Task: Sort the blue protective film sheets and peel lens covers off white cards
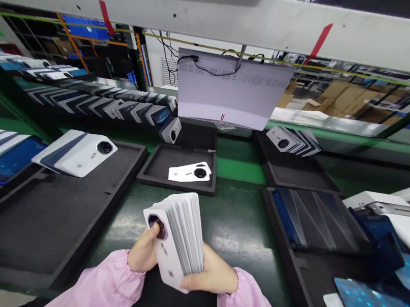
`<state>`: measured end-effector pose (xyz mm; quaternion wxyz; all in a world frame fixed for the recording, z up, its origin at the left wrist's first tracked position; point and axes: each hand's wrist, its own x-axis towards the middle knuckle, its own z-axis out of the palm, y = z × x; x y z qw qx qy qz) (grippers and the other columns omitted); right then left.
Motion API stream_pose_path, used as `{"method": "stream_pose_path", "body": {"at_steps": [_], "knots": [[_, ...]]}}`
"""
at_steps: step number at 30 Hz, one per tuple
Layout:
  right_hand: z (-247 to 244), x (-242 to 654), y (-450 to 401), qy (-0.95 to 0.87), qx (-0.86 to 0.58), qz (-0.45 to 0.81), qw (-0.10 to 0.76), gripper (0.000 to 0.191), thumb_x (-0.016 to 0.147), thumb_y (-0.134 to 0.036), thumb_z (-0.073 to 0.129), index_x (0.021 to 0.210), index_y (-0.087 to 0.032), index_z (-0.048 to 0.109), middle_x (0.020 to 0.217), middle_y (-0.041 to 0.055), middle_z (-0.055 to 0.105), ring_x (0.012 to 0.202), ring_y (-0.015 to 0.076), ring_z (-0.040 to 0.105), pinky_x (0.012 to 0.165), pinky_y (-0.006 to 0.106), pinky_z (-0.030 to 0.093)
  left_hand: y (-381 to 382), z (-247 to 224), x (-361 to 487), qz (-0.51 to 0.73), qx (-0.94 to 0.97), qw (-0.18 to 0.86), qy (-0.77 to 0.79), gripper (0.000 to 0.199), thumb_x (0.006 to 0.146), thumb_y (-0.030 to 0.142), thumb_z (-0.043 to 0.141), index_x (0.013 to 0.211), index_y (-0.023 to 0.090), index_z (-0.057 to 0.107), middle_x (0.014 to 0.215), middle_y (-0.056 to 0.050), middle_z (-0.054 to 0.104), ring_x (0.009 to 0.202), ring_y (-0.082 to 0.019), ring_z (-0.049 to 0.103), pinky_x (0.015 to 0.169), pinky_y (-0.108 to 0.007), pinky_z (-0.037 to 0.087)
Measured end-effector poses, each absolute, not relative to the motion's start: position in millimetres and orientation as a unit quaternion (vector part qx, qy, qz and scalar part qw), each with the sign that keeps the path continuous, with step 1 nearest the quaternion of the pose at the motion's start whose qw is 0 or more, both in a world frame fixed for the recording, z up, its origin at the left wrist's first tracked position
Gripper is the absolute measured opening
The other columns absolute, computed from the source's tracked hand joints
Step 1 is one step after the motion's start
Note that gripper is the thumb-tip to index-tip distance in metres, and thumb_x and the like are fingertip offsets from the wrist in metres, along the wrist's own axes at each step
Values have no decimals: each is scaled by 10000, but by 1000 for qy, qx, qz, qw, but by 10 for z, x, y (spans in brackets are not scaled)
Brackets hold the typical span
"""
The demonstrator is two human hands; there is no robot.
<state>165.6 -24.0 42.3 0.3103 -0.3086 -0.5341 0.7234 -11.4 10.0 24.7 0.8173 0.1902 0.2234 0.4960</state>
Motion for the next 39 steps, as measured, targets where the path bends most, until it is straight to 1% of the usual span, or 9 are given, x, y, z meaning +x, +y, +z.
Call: {"method": "stream_pose_path", "body": {"at_steps": [3,6,10,17,21,24,34,37,39], "knots": [[366,1662,-238,-513,-303,742,307,602,697,-330,737,1219,-185,475,1024,78,640,838,200,639,718,321,508,84,282,-117,497,199,811,237,588,689,380,731,1219,207,543,923,-76,716,980,-302,630,912,-441,455],[252,1660,-210,-485,-290,775,283,557,690,-320,743,1167,-161,503,854,53,668,677,173,655,601,286,518,50,368,-130,499,253,786,262,662,694,352,730,1292,222,479,1014,-84,691,938,-289,638,809,-402,521],[8,1629,-159,-454,-290,794,282,597,642,-291,775,1156,-144,509,832,55,685,692,190,679,615,299,539,18,450,-164,467,318,760,322,741,686,291,732,1353,240,415,1119,-98,645,834,-268,649,594,-318,560],[-144,1605,-135,-465,-270,792,289,621,653,-243,751,1204,-137,485,839,54,685,721,186,680,643,301,542,-31,436,-206,421,386,751,332,748,708,290,700,1381,218,381,981,-99,683,533,-193,618,429,-296,529],[-130,1615,-140,-492,-272,776,287,605,658,-282,740,1192,-126,503,820,56,680,716,180,669,628,285,534,-61,463,-210,417,414,739,330,798,702,297,704,1402,234,326,1025,-100,670,529,-186,624,449,-307,541],[-119,1612,-143,-505,-272,767,286,488,663,-303,726,1087,-122,566,820,55,677,714,174,661,638,288,532,-52,466,-210,428,421,724,338,832,680,295,724,1404,235,318,1023,-95,670,579,-192,632,475,-296,543],[-102,1635,-166,-535,-284,740,291,286,672,-256,706,905,-115,618,790,56,677,690,167,657,617,266,519,-87,478,-192,424,423,741,303,764,693,452,693,1358,192,418,780,-72,696,425,-155,568,404,-306,508],[-75,1649,-175,-543,-287,735,286,324,686,-267,699,964,-130,605,795,50,674,696,175,654,622,282,518,-83,410,-200,432,427,733,307,774,689,449,698,1362,198,409,840,-84,705,457,-168,593,440,-317,520],[-51,1628,-189,-550,-315,701,327,493,661,-262,724,1110,-162,546,947,67,667,841,209,650,730,333,519,-56,347,-192,466,422,706,327,776,697,419,703,1374,207,388,928,-91,707,610,-206,655,605,-344,553]]}}
